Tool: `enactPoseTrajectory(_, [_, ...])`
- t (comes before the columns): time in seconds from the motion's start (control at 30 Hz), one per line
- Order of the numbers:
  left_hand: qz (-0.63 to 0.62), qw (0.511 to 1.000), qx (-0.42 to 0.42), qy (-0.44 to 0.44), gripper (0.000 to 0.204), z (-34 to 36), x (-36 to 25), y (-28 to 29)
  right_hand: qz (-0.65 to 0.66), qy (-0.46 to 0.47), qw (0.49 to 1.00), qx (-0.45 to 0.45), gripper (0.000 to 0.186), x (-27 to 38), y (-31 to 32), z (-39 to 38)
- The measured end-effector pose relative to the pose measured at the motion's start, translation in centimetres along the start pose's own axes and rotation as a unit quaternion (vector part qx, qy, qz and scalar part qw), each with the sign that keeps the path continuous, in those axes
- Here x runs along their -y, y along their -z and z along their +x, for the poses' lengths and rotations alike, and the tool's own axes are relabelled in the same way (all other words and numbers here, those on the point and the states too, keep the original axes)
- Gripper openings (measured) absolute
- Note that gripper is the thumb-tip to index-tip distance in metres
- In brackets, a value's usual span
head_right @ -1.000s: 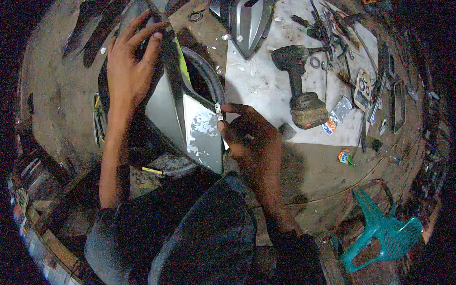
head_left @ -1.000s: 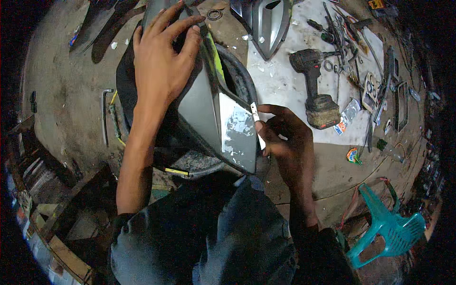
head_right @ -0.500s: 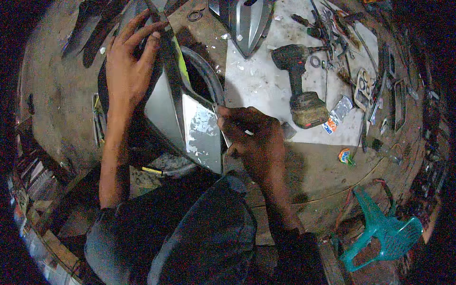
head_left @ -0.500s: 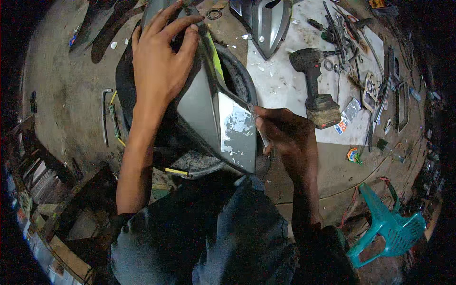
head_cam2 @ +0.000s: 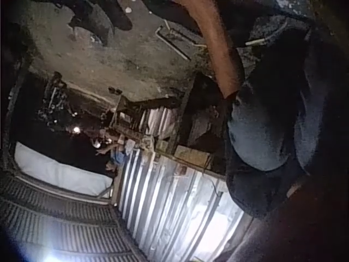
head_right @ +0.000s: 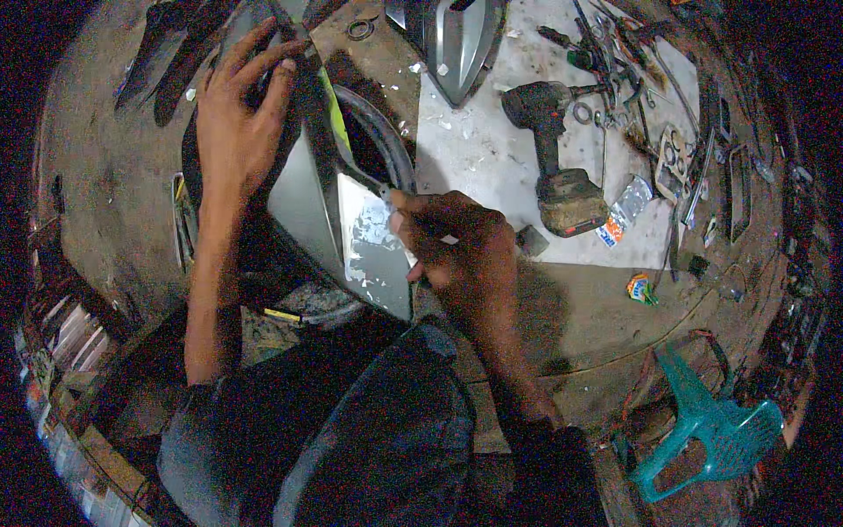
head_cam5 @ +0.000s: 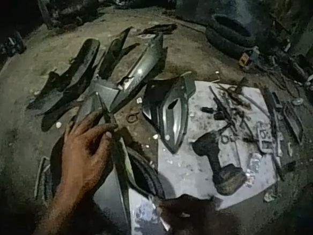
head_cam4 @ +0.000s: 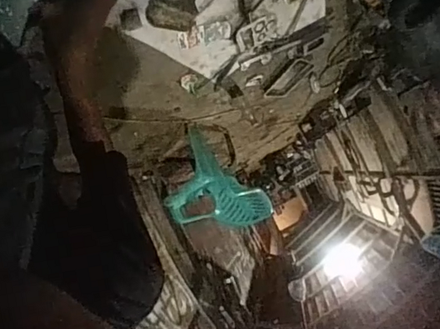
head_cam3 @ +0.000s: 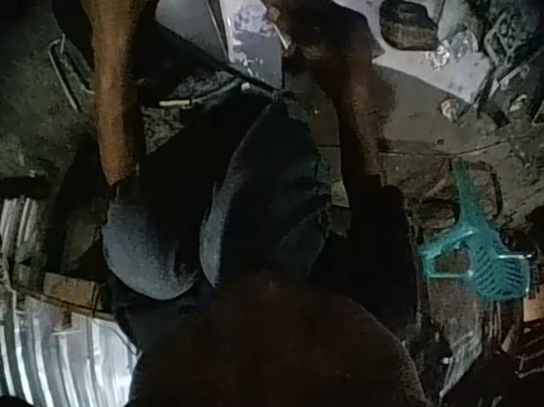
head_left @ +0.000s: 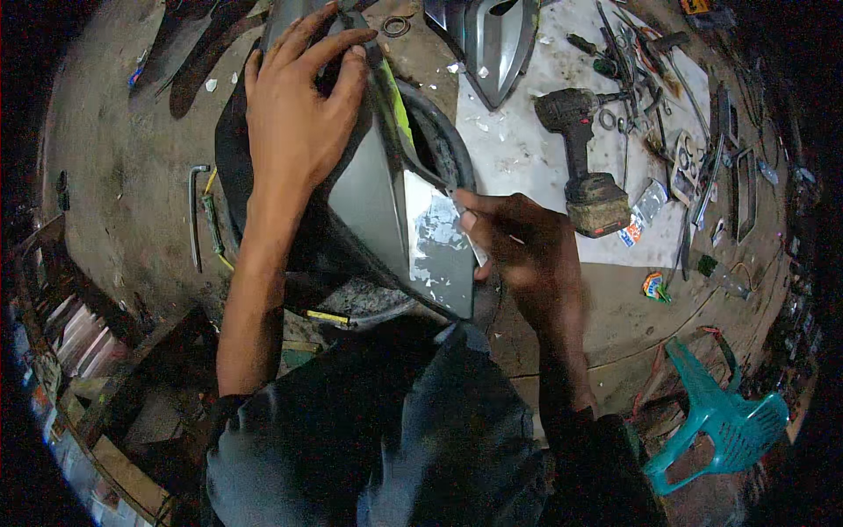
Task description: Repairing and sanding a motorcycle fairing component.
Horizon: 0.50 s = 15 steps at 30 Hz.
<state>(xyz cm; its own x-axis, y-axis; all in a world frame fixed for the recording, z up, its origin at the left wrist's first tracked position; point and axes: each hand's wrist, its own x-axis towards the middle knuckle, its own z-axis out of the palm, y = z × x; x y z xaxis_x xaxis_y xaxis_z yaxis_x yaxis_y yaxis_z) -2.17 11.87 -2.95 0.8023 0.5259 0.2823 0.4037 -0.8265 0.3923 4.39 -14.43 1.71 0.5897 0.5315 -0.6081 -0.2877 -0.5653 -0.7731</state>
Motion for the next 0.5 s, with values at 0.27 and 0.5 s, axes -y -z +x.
enactPoseTrajectory(0.27, [-0.019,1.000,-0.012,-0.021,0.033,0.2,0.4,-1.1,0.066,0.002,0.997,-0.032,0.031,-2.1,1.3,-1.2])
enactPoseTrajectory(0.5, [-0.035,0.999,-0.007,-0.014,0.030,-0.3,-0.5,-0.3,0.037,0.016,0.998,-0.042,0.026,-0.4,-0.2,-0.9])
